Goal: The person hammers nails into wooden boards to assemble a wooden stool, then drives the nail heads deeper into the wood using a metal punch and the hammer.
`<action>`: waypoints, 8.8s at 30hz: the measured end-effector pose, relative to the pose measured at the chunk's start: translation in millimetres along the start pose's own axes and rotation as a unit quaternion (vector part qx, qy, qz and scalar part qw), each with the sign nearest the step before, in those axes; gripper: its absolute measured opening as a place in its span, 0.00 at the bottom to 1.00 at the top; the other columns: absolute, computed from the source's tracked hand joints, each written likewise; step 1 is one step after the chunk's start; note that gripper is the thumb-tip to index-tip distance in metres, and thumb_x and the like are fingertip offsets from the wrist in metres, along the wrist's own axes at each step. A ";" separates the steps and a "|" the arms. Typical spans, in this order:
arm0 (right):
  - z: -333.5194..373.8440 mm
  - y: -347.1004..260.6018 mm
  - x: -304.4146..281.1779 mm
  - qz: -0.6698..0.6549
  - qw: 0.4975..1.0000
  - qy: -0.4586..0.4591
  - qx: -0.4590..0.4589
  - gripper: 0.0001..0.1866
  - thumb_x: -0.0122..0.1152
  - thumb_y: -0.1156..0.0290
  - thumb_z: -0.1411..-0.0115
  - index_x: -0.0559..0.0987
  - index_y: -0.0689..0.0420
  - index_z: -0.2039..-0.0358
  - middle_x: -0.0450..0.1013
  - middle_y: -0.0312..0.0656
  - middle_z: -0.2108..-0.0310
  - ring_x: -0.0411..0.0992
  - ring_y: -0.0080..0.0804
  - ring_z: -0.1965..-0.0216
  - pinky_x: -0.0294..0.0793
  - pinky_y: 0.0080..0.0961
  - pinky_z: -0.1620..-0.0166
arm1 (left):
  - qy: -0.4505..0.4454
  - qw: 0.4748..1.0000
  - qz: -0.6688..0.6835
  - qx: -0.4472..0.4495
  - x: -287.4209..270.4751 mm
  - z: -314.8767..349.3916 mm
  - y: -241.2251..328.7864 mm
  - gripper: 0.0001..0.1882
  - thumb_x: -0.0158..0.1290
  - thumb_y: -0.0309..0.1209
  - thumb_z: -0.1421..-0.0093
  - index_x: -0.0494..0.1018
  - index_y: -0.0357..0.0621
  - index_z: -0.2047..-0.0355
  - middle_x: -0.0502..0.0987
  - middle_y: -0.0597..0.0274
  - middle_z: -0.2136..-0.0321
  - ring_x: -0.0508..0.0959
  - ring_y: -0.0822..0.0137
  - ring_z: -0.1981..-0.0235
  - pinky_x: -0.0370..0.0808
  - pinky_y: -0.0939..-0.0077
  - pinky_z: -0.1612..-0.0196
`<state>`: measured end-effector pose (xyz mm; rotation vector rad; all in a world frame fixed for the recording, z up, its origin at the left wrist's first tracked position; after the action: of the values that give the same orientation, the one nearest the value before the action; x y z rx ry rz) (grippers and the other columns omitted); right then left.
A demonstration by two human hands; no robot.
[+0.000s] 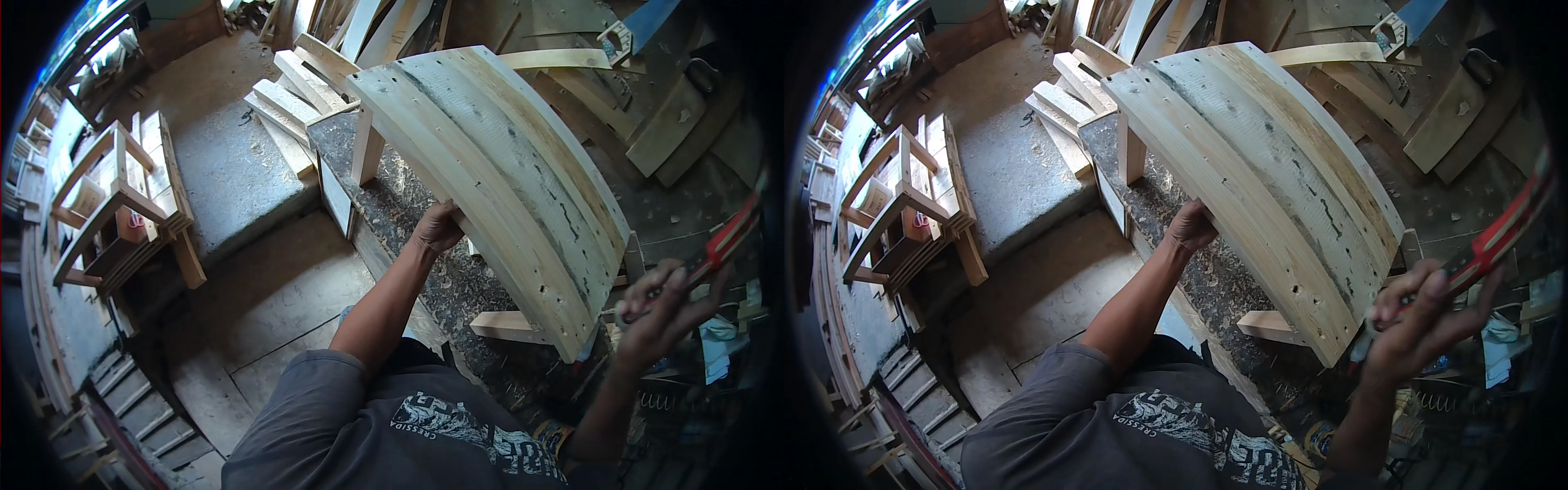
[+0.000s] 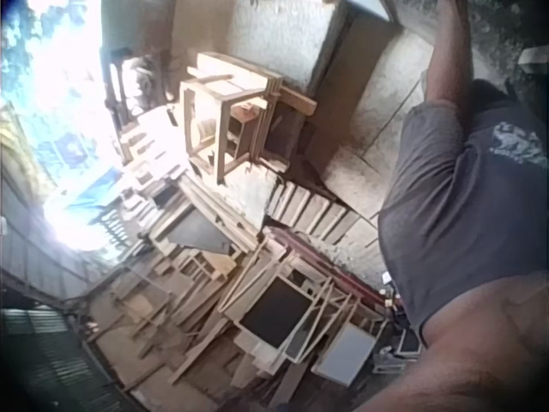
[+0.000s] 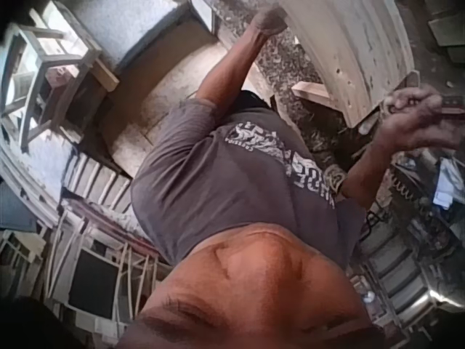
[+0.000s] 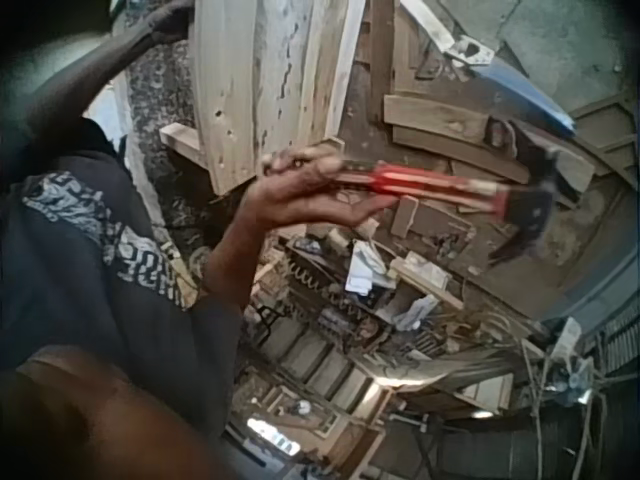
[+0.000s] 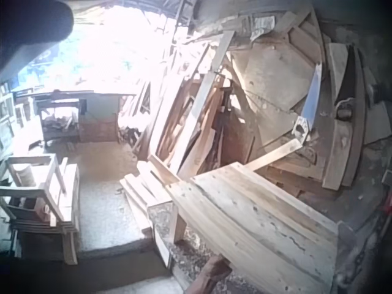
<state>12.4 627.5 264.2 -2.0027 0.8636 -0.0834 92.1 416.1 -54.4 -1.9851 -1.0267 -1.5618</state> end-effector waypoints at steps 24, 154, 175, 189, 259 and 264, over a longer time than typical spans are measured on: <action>-8.4 19.0 1.8 0.064 0.982 -0.179 -0.015 0.25 0.47 0.70 0.33 0.60 0.58 0.36 0.72 0.50 0.50 0.70 0.37 0.74 0.72 0.26 0.70 | 0.030 0.999 -0.005 0.019 2.8 7.9 7.6 0.29 0.59 0.38 0.42 0.66 0.38 0.44 0.73 0.58 0.48 0.71 0.60 0.45 0.63 0.60 0.38; -50.9 58.0 144.4 0.371 0.845 -0.373 0.098 0.26 0.45 0.65 0.31 0.55 0.41 0.34 0.76 0.59 0.64 0.78 0.51 0.62 0.75 0.46 0.62 | 0.176 0.978 -0.067 0.086 -24.1 -19.8 118.4 0.30 0.56 0.54 0.43 0.66 0.53 0.45 0.75 0.66 0.60 0.75 0.67 0.60 0.70 0.66 0.52; -63.3 19.9 131.1 -0.026 0.993 0.019 -0.117 0.23 0.44 0.63 0.30 0.60 0.49 0.35 0.58 0.30 0.79 0.56 0.12 0.85 0.54 0.09 0.86 | -0.004 0.986 0.076 0.150 -18.3 -45.2 104.1 0.27 0.57 0.42 0.41 0.68 0.45 0.43 0.71 0.56 0.45 0.69 0.53 0.42 0.64 0.49 0.38; -51.5 69.8 124.5 0.153 0.966 -0.087 -0.187 0.22 0.42 0.67 0.29 0.61 0.51 0.36 0.68 0.36 0.70 0.64 0.17 0.82 0.67 0.17 0.80 | -0.030 0.984 0.103 0.141 -9.5 -48.6 93.3 0.24 0.54 0.41 0.38 0.69 0.45 0.44 0.74 0.57 0.47 0.71 0.54 0.44 0.65 0.50 0.39; 10.6 88.4 -97.8 0.219 0.973 -0.078 0.011 0.21 0.59 0.66 0.39 0.70 0.54 0.46 0.72 0.41 0.73 0.72 0.27 0.70 0.71 0.27 0.63 | 0.497 0.818 -0.289 -0.038 -196.6 148.3 152.3 0.26 0.50 0.50 0.38 0.66 0.49 0.45 0.72 0.66 0.50 0.71 0.70 0.63 0.66 0.75 0.62; 115.6 150.5 -221.2 0.171 0.970 0.087 0.151 0.12 0.61 0.64 0.41 0.75 0.60 0.66 0.67 0.32 0.75 0.66 0.22 0.72 0.65 0.24 0.65 | 0.624 0.766 -0.120 0.092 -296.5 336.7 250.2 0.17 0.44 0.20 0.39 0.63 0.30 0.49 0.74 0.43 0.59 0.79 0.49 0.64 0.83 0.61 0.64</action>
<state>-191.2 795.6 140.9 -1.5574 1.2218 -0.1848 469.3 405.8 -402.8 -0.3381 -0.7397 -2.2023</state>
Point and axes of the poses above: each hand's wrist, its own z-axis away from the middle knuckle, its own x-axis out of the palm, y = z × x, the point moved 4 cm from there along -z, towards the middle knuckle
